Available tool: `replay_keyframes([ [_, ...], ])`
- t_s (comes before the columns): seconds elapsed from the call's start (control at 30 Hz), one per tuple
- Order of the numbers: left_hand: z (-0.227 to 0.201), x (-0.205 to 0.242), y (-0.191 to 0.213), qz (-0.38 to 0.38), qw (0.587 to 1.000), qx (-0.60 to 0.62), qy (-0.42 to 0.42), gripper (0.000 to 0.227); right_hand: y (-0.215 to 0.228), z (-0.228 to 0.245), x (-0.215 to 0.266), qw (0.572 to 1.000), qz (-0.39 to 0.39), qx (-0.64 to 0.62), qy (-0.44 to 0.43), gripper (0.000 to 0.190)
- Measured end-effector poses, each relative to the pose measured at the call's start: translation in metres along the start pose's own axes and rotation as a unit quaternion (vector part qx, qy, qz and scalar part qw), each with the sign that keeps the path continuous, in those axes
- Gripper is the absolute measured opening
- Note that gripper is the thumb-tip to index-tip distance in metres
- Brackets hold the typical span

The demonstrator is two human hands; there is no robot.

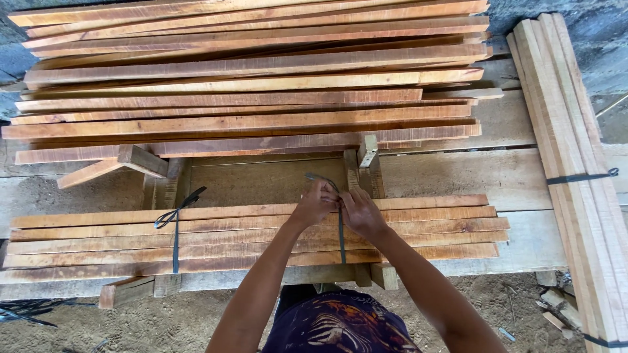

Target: Organizing and bundling thin wood strips using ties on a workbench.

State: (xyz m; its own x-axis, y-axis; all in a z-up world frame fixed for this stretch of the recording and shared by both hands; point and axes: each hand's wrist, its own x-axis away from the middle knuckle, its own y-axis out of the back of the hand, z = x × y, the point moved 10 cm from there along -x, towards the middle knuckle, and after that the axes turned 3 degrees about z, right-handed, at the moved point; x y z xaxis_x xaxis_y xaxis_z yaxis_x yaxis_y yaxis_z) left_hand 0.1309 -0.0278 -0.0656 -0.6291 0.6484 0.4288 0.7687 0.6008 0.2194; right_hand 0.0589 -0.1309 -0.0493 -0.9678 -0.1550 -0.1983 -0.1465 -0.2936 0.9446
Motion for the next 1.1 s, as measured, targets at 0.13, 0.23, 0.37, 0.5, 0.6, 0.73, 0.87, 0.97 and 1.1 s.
replay_keyframes([
  [0.13,-0.033,0.019,0.005,0.032,0.998,-0.009,-0.058,0.045,0.025,0.01,-0.007,0.999,0.007,-0.052,-0.002,0.025],
  [0.23,-0.045,0.016,0.005,0.028,0.993,-0.026,-0.11,0.035,0.025,0.009,-0.008,0.996,0.025,-0.089,0.001,0.029],
  [0.37,-0.049,0.008,0.002,0.017,0.977,-0.146,-0.156,0.029,0.031,0.007,-0.008,0.992,0.011,-0.123,-0.005,0.025],
  [0.5,-0.025,-0.006,-0.006,-0.028,0.953,-0.264,-0.148,0.036,0.044,0.017,-0.01,0.994,0.005,-0.107,0.022,0.016],
  [0.6,-0.024,-0.005,-0.006,-0.092,0.927,-0.32,-0.171,0.035,0.027,0.006,-0.008,0.996,0.004,-0.088,0.029,0.011],
  [0.73,-0.03,0.005,-0.013,-0.114,0.908,-0.353,-0.194,0.032,0.058,0.02,-0.013,0.993,0.003,-0.117,0.02,0.009],
  [0.87,-0.016,0.009,-0.019,-0.148,0.902,-0.351,-0.203,0.025,0.075,0.023,-0.016,0.989,-0.01,-0.145,0.008,0.009],
  [0.97,-0.022,0.02,-0.017,-0.178,0.894,-0.359,-0.201,0.027,0.071,0.012,-0.016,0.976,-0.011,-0.217,0.0,0.006],
  [1.1,-0.005,0.004,-0.014,-0.167,0.934,-0.267,-0.168,0.03,0.019,-0.02,-0.012,0.922,-0.015,-0.384,-0.043,0.004],
])
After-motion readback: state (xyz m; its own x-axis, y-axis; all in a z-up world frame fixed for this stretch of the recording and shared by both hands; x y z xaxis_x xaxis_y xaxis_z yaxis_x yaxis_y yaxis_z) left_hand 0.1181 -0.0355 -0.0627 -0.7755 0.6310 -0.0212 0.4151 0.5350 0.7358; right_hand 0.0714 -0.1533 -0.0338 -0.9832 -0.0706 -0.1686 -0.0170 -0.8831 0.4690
